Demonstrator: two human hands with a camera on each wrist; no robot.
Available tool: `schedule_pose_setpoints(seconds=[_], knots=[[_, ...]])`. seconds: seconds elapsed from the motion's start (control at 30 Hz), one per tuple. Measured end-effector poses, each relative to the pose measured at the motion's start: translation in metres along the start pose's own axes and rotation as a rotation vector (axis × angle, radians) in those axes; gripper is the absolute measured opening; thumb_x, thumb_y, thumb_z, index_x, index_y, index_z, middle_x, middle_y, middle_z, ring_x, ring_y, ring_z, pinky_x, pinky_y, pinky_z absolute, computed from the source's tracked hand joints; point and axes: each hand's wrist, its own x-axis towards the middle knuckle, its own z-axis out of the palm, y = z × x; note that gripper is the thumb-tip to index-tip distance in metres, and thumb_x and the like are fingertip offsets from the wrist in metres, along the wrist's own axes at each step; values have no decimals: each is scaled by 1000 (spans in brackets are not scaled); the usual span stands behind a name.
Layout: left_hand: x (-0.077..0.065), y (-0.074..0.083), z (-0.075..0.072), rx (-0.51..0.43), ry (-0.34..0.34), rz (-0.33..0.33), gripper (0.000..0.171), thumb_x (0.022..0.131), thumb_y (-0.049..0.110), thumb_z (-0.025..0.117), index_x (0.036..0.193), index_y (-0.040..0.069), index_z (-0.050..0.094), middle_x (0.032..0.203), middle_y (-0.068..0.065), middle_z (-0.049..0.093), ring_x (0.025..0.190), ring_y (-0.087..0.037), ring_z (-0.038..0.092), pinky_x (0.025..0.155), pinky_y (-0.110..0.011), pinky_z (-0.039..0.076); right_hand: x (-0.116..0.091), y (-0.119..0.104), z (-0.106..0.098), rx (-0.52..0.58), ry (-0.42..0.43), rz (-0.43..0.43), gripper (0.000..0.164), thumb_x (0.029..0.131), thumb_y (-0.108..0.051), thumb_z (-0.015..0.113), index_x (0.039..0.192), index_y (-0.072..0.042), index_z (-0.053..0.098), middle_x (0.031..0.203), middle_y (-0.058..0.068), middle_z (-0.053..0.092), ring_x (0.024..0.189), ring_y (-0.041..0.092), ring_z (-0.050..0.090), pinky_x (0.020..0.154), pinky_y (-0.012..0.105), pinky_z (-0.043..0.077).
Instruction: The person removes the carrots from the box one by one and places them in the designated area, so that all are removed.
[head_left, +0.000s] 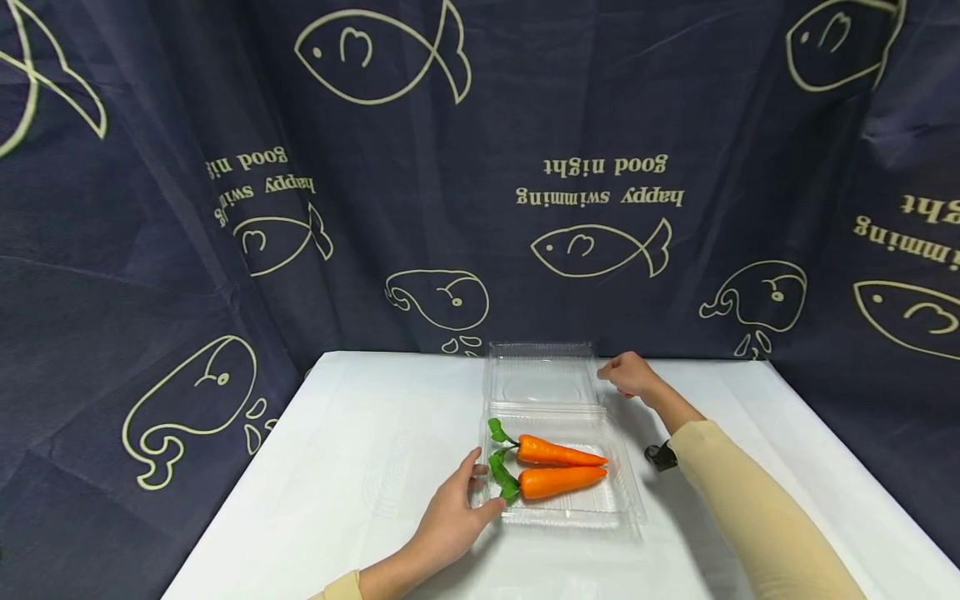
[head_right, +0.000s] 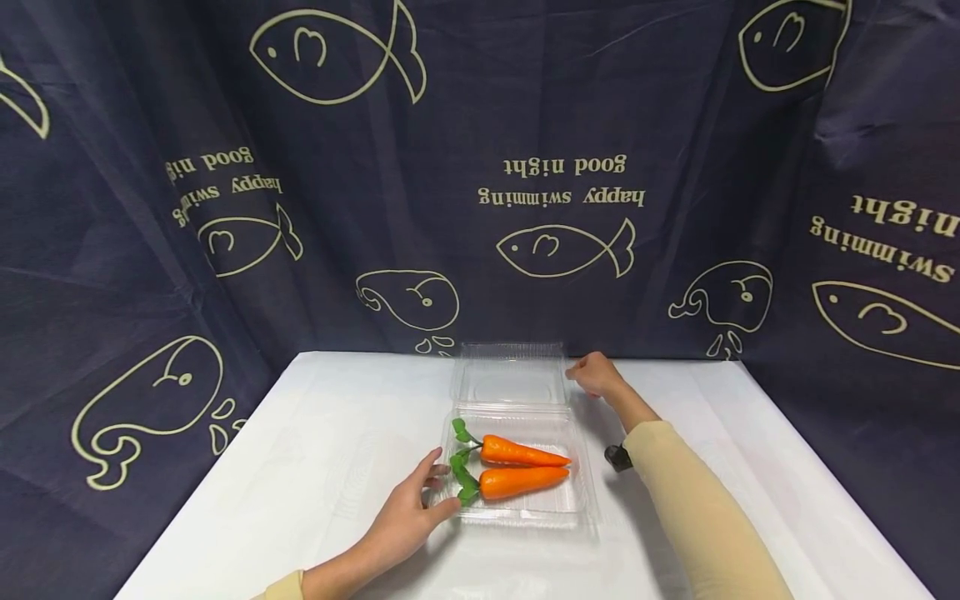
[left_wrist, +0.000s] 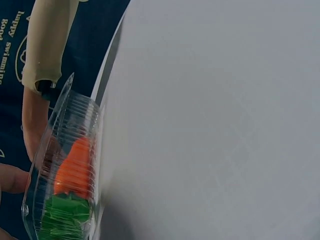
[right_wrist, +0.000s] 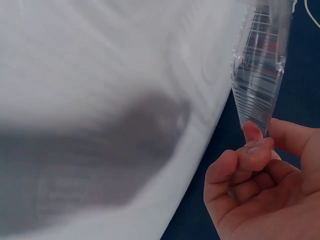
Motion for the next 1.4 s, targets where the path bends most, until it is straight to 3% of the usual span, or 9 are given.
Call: schedule_pose_setpoints(seconds=[0.13,0.33,0.6,0.8,1.1,1.2,1.27,1.33,1.4], knots=[[0,0,0,0,-1,0,85,90,35,72,155,1,31,139,-8,58,123,-28,57,104,-56,43,2,5,4,12,-7,-4,27,99,-16,59,100,9,67,51,-7,31,45,9,28,52,30,34],[0,-2,0,2,-1,1,85,89,35,73,155,0,31,138,-8,59,123,-29,57,104,-56,43,2,11,11,-12,-6,-4,32,98,-16,59,114,11,68,50,-6,32,43,9,29,49,29,33],[1,-1,0,-1,3,1,85,89,35,73,154,0,32,137,-7,59,123,-29,56,104,-55,43,3,14,16,-58,8,-9,28,97,-14,61,103,11,70,46,-5,36,43,9,35,48,27,36],[2,-2,-1,17,18,5,85,86,36,74,153,1,34,135,-8,61,122,-30,56,104,-57,42,1,12,18,-63,11,0,33,98,-15,59,115,12,68,46,-5,38,44,10,38,51,29,43],[6,-4,-3,89,52,30,84,82,39,78,151,6,41,132,-8,61,120,-28,57,103,-55,43,-4,13,16,-72,18,27,46,104,-26,50,130,12,60,47,-4,37,44,11,36,54,31,43],[6,-5,-3,105,56,43,83,82,40,78,150,9,44,132,-9,61,120,-29,57,104,-56,42,-12,10,15,-135,70,3,46,102,-24,52,128,12,60,62,7,57,51,15,48,59,34,48],[6,-5,-3,116,53,48,82,82,42,78,150,10,45,132,-10,61,121,-29,57,105,-57,42,-18,8,13,-193,110,-20,45,101,-24,52,128,11,62,86,19,68,66,22,60,66,36,52],[6,-6,-3,121,52,46,82,82,44,78,150,11,45,132,-9,61,121,-29,57,105,-57,42,-22,5,13,-220,135,-43,43,100,-23,51,127,10,63,117,27,66,88,32,66,75,41,55],[7,-7,-4,124,53,45,82,82,45,78,150,11,46,133,-9,61,121,-29,57,104,-57,42,-26,2,13,-227,150,-59,43,101,-23,50,128,8,63,130,29,61,106,40,64,83,46,54]])
